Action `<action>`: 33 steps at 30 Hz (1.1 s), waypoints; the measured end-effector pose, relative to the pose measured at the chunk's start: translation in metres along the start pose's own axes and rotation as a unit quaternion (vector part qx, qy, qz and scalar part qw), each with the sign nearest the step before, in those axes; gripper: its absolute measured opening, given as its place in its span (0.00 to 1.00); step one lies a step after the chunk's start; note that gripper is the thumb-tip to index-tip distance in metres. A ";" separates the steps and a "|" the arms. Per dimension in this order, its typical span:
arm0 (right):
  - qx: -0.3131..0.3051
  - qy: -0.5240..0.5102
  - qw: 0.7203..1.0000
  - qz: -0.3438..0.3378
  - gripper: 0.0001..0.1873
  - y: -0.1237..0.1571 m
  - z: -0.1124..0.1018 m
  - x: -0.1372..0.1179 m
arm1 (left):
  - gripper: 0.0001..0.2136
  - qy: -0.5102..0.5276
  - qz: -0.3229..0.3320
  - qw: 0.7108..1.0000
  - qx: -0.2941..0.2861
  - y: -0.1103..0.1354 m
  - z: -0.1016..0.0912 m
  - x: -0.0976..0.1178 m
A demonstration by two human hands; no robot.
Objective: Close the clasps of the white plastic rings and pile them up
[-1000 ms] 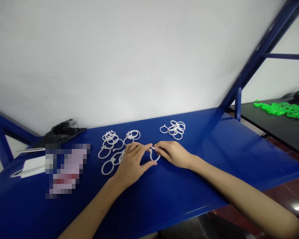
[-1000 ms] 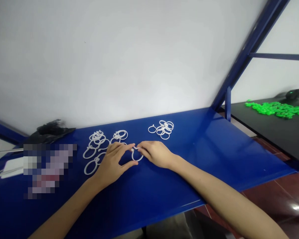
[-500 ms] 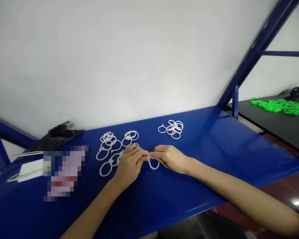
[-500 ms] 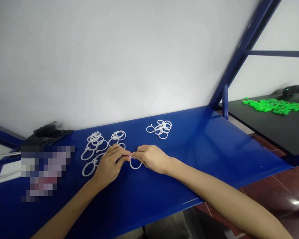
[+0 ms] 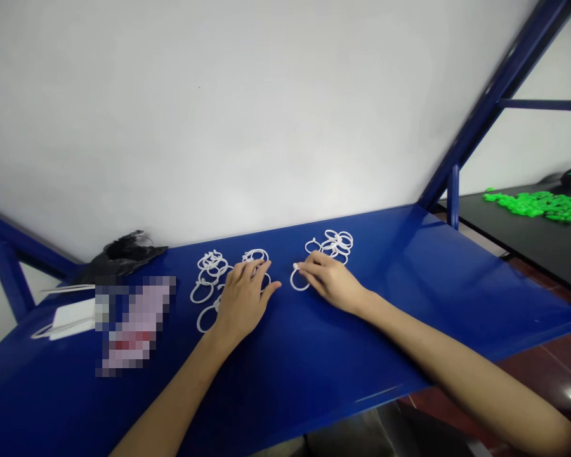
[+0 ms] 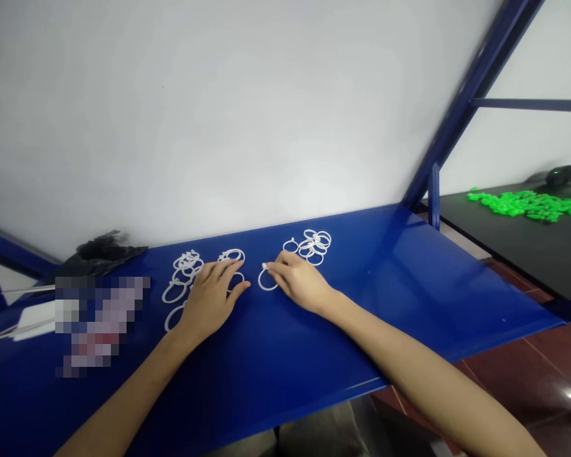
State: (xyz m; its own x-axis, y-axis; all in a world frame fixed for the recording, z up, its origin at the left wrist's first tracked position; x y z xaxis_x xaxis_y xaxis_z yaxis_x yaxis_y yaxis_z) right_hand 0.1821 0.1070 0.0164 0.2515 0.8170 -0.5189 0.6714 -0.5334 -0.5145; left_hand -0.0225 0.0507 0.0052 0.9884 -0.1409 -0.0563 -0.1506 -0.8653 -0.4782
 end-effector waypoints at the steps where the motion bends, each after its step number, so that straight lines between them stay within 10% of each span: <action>1: 0.029 0.011 0.999 0.017 0.15 -0.001 -0.005 0.008 | 0.20 -0.023 -0.012 1.000 -0.011 0.000 0.004 -0.004; 6: 0.122 0.092 0.981 0.116 0.11 -0.015 -0.032 0.046 | 0.18 -0.044 -0.017 0.998 -0.038 0.002 0.011 -0.013; 18: 0.050 0.219 0.958 0.181 0.09 -0.059 -0.032 0.093 | 0.11 -0.055 -0.010 0.998 -0.039 0.002 0.009 -0.012; 27: 0.059 0.233 0.963 0.125 0.11 -0.041 -0.040 0.052 | 0.07 -0.058 -0.001 0.998 -0.018 0.003 0.002 -0.007; 33: -0.001 0.051 0.998 0.039 0.15 -0.019 -0.003 0.004 | 0.03 -0.028 0.047 0.998 0.018 0.004 -0.011 0.007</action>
State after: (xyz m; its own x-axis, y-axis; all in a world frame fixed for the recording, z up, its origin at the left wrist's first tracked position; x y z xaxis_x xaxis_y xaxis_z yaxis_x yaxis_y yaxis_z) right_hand 0.1726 0.1217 0.0263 0.3721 0.7912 -0.4853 0.6487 -0.5956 -0.4737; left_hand -0.0167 0.0410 0.0125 0.9698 -0.1920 -0.1506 -0.2423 -0.8312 -0.5004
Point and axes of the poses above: each hand's wrist, its own y-axis away from the middle knuckle, its own z-axis out of the palm, x = y × z, the point moved 3 cm from there along -y, towards the middle knuckle, and after that the axes turned 13 degrees about -y, right-handed, at the moved point
